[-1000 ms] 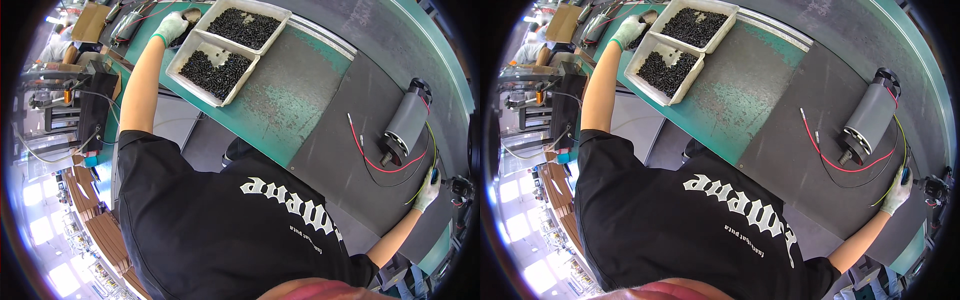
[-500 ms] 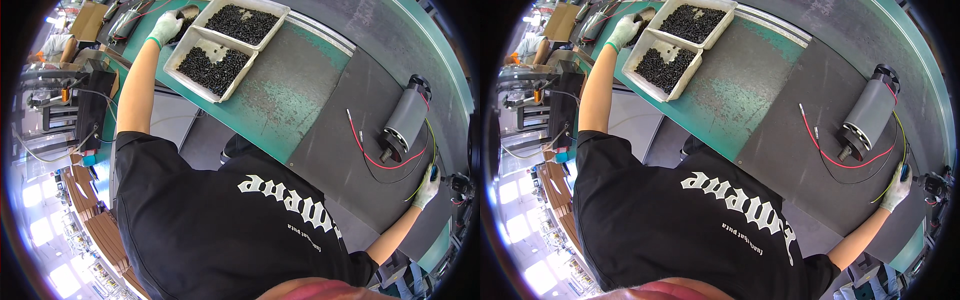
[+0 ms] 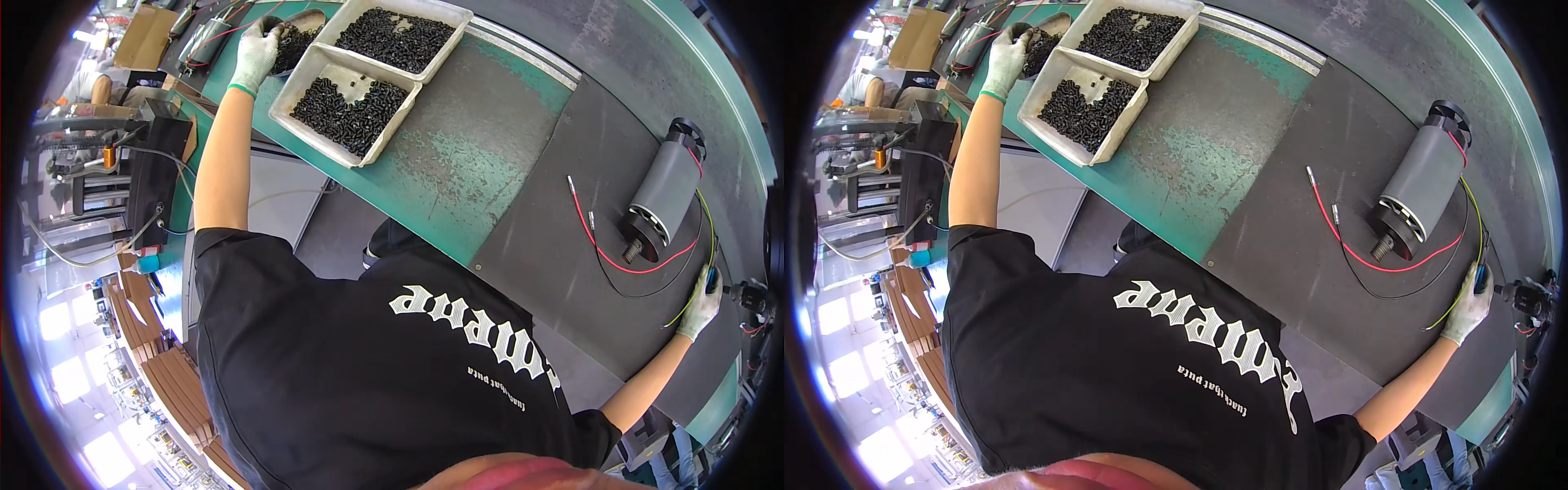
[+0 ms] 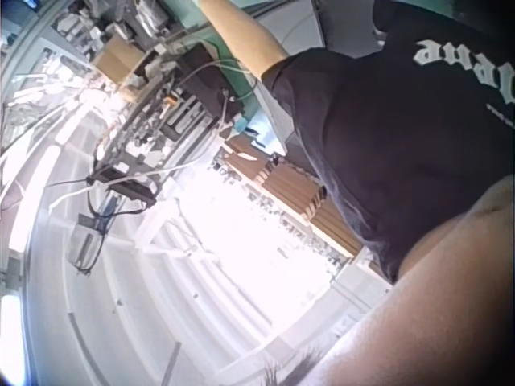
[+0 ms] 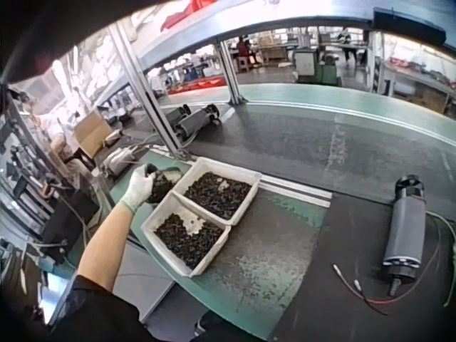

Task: Assembling industrial motors and fans by attaching components with an electric screwdriver.

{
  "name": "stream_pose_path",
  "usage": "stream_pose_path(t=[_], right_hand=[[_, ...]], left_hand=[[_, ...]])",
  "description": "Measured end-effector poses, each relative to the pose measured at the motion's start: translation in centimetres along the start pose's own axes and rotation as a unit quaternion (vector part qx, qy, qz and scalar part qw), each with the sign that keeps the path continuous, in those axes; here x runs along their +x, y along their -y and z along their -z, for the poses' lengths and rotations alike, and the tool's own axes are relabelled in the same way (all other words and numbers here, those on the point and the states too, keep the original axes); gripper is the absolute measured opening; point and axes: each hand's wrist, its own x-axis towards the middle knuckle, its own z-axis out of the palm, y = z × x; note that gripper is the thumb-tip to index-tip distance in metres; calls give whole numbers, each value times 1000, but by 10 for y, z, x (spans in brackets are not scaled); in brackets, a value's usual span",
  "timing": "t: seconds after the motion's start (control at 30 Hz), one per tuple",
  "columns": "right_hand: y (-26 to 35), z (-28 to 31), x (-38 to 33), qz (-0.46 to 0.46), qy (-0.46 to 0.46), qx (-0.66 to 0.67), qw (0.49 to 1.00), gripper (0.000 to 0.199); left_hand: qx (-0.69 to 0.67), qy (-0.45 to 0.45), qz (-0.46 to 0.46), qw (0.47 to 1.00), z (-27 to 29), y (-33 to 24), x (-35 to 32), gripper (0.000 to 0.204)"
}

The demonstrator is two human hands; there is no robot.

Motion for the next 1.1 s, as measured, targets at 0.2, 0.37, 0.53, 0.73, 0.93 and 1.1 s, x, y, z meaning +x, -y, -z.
stream_pose_path(t=[0.2,0.37,0.53,0.73,0.93,1.1], right_hand=[[1,2,-2,5,-2,-8,1000,45],[2,2,-5,19,-13,-7,1000,46],[4,-1,-4,18,-10,4,1000,46],[2,3,-3,19,-8,0,1000,47],[2,1,-1,30,-5,-11,999,47],[-4,7,-5,-6,-14,3,1000,49]], left_hand=[[-335,-44,135,931,-12,12,-3,16],[-307,-54,100,945,-13,16,-5,16],[-236,-85,115,961,-11,6,-4,20],[-268,21,79,960,-4,-9,-1,22],[-205,2,98,974,-4,-15,-6,17],[-55,-68,-25,996,-1,-4,-3,24]])
